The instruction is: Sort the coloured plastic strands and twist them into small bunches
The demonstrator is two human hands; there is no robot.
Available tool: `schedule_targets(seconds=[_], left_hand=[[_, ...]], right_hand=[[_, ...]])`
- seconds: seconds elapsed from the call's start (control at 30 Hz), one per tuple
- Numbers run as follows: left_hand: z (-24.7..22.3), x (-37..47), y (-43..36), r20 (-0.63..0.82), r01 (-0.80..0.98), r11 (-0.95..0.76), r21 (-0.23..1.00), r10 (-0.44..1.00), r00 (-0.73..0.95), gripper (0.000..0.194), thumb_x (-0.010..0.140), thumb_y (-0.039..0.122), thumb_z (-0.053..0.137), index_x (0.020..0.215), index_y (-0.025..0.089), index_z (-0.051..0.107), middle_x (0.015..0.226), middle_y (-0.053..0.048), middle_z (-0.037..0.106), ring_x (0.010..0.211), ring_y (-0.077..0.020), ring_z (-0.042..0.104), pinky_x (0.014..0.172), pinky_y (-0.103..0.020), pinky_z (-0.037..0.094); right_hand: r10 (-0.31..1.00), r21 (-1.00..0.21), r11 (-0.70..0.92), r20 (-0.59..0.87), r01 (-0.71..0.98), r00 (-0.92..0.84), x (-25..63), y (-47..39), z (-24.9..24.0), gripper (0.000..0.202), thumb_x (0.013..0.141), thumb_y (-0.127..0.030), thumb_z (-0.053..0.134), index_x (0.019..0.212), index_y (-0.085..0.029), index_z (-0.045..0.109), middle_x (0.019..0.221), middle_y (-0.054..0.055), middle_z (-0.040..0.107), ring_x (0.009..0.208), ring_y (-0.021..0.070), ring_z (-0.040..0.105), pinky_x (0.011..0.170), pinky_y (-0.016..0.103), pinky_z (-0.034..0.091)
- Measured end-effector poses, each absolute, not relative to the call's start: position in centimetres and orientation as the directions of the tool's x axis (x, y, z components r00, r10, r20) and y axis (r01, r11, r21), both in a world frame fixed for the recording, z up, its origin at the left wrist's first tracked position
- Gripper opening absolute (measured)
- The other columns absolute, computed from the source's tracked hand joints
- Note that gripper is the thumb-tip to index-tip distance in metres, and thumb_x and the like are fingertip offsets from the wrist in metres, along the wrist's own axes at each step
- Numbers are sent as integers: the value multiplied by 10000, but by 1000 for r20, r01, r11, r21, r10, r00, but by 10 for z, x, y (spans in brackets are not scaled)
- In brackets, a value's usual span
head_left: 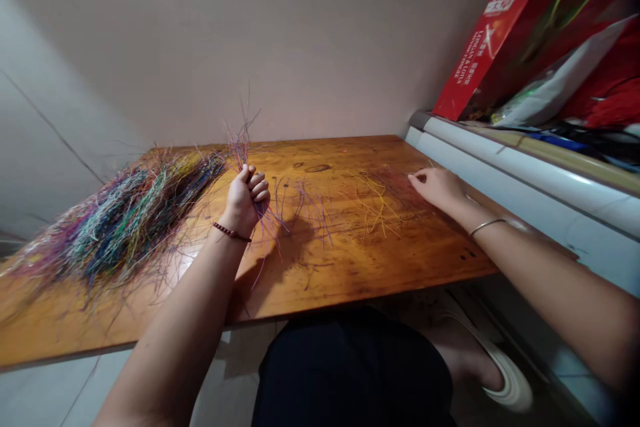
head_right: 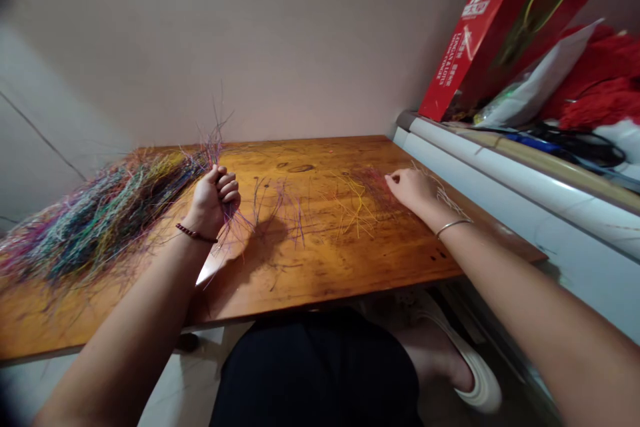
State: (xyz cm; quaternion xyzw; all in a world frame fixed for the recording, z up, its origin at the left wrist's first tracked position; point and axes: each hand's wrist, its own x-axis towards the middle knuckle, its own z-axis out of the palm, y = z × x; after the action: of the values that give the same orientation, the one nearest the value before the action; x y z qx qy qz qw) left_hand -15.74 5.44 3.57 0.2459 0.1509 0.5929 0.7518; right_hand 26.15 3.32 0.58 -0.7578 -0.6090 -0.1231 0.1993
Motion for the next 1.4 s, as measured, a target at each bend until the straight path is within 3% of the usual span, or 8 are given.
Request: schedule_targets(seconds=[0.07, 0.13, 0.23, 0.3, 0.37, 0.73, 0.9, 1.4], left_hand=[[35, -156, 54, 61, -813, 184, 552, 964, 259, 319, 950, 307, 353, 662, 176, 393, 454, 85, 163, 303, -45, 169, 300, -166, 56], [34, -154, 52, 55, -807, 197, 557, 961, 272, 312, 951, 308, 350, 673, 176, 398, 459, 85, 166, 306, -45, 164, 301, -166, 57], [34, -151, 49, 43, -799, 220, 560, 955, 293, 307, 953, 307, 348, 680, 177, 397, 463, 84, 164, 310, -47, 161, 302, -166, 60], [34, -151, 48, 34, -799, 235, 553, 952, 303, 302, 953, 304, 353, 682, 177, 394, 466, 83, 164, 313, -48, 159, 302, -167, 64], [34, -152, 47, 30, -802, 242, 546, 951, 307, 294, 951, 305, 362, 688, 177, 398, 468, 83, 167, 315, -47, 152, 300, -168, 67], [32, -151, 48, 19, -800, 232, 553, 957, 290, 267, 937, 292, 408, 697, 176, 410, 473, 84, 181, 320, -45, 175, 306, -172, 76], [38, -168, 53, 79, -832, 96, 546, 983, 165, 331, 954, 278, 351, 638, 183, 334, 463, 78, 162, 334, -56, 164, 308, -176, 105], [43, -190, 59, 105, -837, 42, 545, 987, 118, 360, 947, 195, 327, 601, 191, 227, 450, 78, 167, 345, -59, 155, 313, -170, 146]], right_hand=[[812, -295, -119, 521, 948, 264, 228, 34, 21, 410, 819, -498, 480, 887, -187, 738, 838, 132, 712, 784, 274, 653, 656, 358, 460], [809, -469, 112, 555, 876, 194, 184, 37, 31, 437, 831, -524, 466, 871, -180, 731, 826, 121, 711, 781, 244, 654, 663, 340, 476], [882, -754, 404, 471, 518, -2, 110, 40, 34, 472, 806, -578, 493, 826, -161, 714, 818, 107, 707, 706, 192, 647, 608, 304, 503], [912, -875, 410, 388, 257, -133, 68, 41, 29, 448, 757, -578, 567, 797, -152, 701, 816, 104, 703, 684, 172, 641, 573, 279, 509], [938, -938, 310, 276, 152, -211, 38, 40, 22, 425, 749, -554, 591, 822, -150, 698, 837, 97, 704, 607, 138, 621, 514, 251, 483], [879, -888, 375, 250, 265, -406, 29, 33, -10, 263, 683, -417, 701, 752, -166, 735, 741, 65, 705, 658, 162, 613, 621, 282, 467], [855, -930, 323, 209, 173, -474, 48, 43, 0, 247, 663, -387, 724, 750, -156, 724, 723, 55, 697, 648, 133, 598, 634, 268, 460], [961, -963, 269, 268, 4, -65, 82, 61, 13, 367, 628, -459, 722, 825, -150, 706, 801, 72, 697, 555, 90, 506, 434, 216, 312]])
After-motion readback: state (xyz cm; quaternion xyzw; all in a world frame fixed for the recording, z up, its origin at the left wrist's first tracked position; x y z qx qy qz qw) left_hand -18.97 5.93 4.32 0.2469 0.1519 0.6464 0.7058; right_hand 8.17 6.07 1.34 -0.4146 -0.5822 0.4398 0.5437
